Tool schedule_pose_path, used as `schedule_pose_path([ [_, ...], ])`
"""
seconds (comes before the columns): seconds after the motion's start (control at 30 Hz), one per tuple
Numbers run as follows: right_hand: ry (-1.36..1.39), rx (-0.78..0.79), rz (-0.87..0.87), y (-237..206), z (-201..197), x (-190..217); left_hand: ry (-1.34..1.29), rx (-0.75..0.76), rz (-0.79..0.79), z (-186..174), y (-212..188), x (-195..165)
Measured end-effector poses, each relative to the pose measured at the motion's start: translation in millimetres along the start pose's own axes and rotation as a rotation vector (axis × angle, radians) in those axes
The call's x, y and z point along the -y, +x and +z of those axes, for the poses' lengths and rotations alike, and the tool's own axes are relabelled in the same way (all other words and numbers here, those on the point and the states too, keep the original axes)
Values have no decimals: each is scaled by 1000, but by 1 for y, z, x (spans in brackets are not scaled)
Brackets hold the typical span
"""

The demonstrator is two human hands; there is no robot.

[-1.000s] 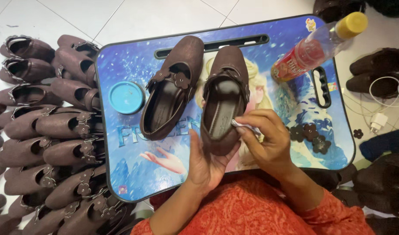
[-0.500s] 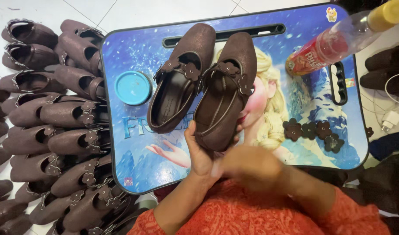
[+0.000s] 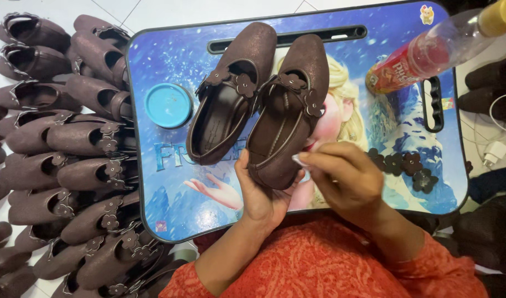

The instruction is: The person wipes a pair of brown shoes with a white cloth, repeatedly applying liquid from a bottle to the cloth and cleaning the exterior and interior surfaces. The shoes are handled one at a time, turned over, and wiped on multiple sides before being placed back on the tray.

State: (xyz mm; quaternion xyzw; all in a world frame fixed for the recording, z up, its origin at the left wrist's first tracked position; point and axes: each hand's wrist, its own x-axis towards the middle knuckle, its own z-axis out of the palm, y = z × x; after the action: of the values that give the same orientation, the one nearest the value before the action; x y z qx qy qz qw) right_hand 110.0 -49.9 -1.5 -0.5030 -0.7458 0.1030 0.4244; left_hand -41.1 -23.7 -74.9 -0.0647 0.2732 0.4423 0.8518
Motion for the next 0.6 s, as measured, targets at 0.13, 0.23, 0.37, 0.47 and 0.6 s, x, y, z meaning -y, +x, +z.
schedule_pose_path([
  [0.13, 75, 356, -177, 4, -1, 3, 140, 224, 41, -3, -2, -2],
  [0.23, 79, 299, -160, 2, -4, 3, 62, 287, 33, -3, -1, -2],
  [0.37, 68, 78, -179, -3, 0, -2, 20, 112, 52, 0, 1, 2],
  [0.47, 41, 365, -243, -3, -1, -2, 49, 52, 64, -1, 2, 0],
  [0.6, -62, 450, 65, 2, -18, 6, 3, -59, 79, -5, 5, -5],
])
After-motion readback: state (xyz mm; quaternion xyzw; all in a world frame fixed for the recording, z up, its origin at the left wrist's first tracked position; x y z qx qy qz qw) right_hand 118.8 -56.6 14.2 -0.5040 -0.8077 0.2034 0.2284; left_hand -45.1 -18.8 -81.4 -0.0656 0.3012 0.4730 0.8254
